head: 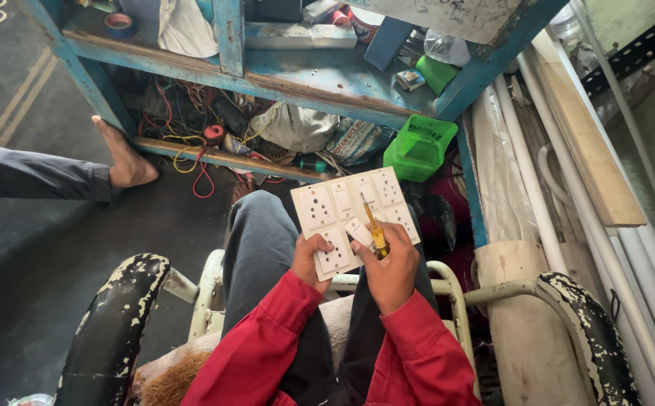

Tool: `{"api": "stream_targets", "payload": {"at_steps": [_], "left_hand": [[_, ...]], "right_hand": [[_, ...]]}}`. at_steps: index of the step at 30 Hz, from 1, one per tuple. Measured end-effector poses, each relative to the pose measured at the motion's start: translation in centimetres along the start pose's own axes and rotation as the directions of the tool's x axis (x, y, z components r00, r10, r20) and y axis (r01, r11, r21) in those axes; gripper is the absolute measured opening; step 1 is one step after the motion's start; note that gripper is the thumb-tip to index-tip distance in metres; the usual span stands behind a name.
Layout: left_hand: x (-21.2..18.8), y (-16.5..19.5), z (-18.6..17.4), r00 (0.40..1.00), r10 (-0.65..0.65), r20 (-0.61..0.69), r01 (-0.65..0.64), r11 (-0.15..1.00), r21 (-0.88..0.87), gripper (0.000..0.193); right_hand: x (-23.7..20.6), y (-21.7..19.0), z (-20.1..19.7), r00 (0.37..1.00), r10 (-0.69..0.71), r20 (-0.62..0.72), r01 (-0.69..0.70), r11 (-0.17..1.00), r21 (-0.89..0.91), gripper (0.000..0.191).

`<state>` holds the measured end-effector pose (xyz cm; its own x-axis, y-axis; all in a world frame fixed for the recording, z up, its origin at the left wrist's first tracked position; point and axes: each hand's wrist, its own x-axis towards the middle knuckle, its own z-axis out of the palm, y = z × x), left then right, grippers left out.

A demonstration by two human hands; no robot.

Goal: The person sits on a chair holding a white electrical switch and socket panel board on their lap and uses a screwdriver to unscrew and remove components from the board. They briefly reach toward a shelf under the workbench before resuming unscrewing the panel.

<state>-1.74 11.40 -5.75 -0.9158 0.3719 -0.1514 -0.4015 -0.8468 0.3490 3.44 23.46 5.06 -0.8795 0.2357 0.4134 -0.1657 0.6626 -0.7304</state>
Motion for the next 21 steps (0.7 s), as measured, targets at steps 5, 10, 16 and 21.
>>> {"api": "stream_targets", "payload": {"at_steps": [5, 10, 16, 21], "left_hand": [[0.3, -0.2, -0.6, 1.0, 0.013, 0.01, -0.013, 1.0, 0.007, 0.065], [0.6, -0.7, -0.8, 0.992, 0.055, -0.11, -0.051, 0.998, 0.035, 0.063], [0.3, 0.2, -0.1, 0.994, 0.061, -0.09, -0.063, 0.998, -0.018, 0.066], [-0.2, 0.9, 0.4, 0.999, 0.037, -0.015, -0.038, 0.998, -0.049, 0.073]], "right_hand": [[-0.4, -0.4, 0.2, 0.999, 0.052, -0.009, -0.052, 0.999, -0.014, 0.042], [-0.6, -0.6, 0.3, 0.995, 0.064, -0.073, -0.07, 0.994, -0.083, 0.042], [-0.4, -0.5, 0.0, 0.997, 0.025, -0.069, -0.031, 0.995, -0.09, 0.041], [1.2, -0.3, -1.0, 0.995, 0.04, 0.094, -0.04, 0.999, 0.0, 0.039]]}}
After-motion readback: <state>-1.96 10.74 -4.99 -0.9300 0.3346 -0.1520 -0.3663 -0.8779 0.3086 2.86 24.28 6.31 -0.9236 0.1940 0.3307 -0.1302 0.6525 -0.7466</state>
